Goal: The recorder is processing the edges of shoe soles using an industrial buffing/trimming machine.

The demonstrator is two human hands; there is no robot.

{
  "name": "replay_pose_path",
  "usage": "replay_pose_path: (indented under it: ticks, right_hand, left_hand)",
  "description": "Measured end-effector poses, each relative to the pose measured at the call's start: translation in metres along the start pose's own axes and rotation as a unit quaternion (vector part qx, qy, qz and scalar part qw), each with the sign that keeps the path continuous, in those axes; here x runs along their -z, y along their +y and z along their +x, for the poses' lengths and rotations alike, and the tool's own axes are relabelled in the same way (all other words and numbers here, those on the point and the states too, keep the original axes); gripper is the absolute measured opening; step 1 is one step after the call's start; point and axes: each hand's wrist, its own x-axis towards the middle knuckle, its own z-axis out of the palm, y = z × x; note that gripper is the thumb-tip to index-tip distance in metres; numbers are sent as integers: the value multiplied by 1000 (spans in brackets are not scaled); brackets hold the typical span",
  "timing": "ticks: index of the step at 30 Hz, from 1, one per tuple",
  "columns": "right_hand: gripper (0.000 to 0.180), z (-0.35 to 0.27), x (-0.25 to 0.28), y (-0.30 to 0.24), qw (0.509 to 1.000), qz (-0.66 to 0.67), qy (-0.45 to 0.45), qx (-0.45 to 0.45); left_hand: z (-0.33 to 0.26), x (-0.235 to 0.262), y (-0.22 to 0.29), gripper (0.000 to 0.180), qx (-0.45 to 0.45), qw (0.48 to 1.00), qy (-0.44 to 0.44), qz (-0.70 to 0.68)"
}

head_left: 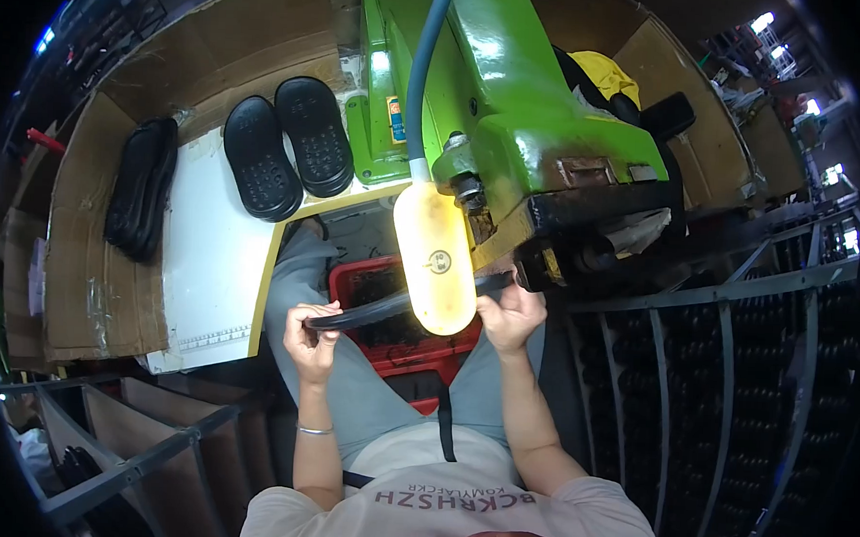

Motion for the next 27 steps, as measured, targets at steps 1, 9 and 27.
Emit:
replay_pose_path:
  ticks: [1, 9, 27]
  right_hand:
    - [57, 1, -7, -1, 999, -50, -4, 14]
    - [52, 4, -15, -4, 985, -107, -43, 131]
    - [29, -67, 64, 120, 917, 215, 89, -323]
  left_hand:
    - [-4, 7, -10, 43, 1, 1000, 3, -9]
    - [7, -46, 1, 34, -51, 926, -199, 315]
    - [-28, -146, -43, 45, 73, 991, 2, -110]
